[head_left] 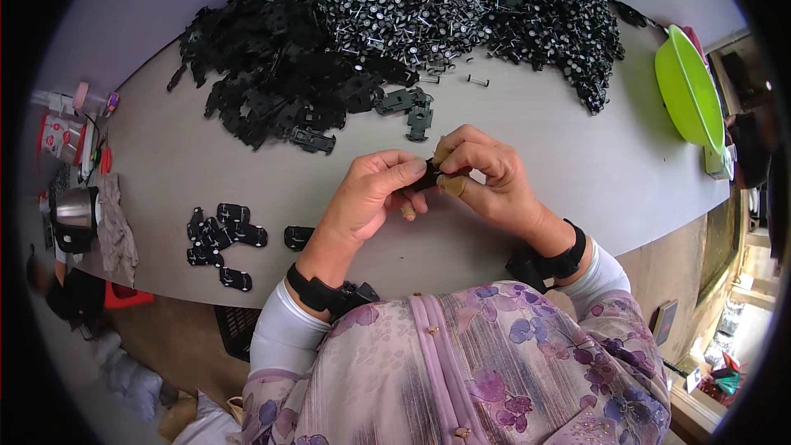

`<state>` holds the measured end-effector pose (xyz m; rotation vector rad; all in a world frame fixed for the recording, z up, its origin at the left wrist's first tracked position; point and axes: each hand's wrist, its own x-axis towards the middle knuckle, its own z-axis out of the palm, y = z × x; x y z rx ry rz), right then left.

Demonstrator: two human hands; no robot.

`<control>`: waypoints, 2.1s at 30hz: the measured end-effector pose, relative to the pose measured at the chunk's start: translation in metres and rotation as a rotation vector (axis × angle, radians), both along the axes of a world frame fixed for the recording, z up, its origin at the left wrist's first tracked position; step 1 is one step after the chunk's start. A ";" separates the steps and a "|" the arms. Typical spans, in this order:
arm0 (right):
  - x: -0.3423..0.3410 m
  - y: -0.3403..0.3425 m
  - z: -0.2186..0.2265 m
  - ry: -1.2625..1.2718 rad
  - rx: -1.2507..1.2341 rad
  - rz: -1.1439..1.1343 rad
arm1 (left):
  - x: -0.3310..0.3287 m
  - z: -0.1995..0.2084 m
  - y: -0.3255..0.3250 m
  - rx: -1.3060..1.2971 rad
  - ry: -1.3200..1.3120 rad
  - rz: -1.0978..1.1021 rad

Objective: Manually assembling small black plastic components and metal rivets at a workbench.

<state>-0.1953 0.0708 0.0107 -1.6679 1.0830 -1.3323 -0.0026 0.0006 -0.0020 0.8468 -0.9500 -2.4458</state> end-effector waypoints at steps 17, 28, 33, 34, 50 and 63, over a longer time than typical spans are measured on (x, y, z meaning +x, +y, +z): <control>0.009 0.000 -0.001 0.341 -0.193 -0.104 | 0.003 -0.012 0.001 -0.031 0.129 -0.022; 0.006 0.002 -0.003 0.304 -0.250 -0.174 | 0.001 -0.004 0.004 -0.062 0.179 0.009; 0.007 0.001 -0.002 0.295 -0.265 -0.149 | 0.001 -0.004 0.005 -0.083 0.200 0.029; 0.007 0.001 0.000 0.325 -0.268 -0.123 | 0.001 -0.004 0.005 -0.084 0.199 0.030; 0.013 0.005 -0.004 0.301 -0.192 0.100 | 0.002 0.002 0.026 -0.300 -0.139 0.170; -0.082 -0.068 -0.043 0.764 -0.317 -0.415 | 0.159 0.005 0.018 -0.926 -1.040 0.541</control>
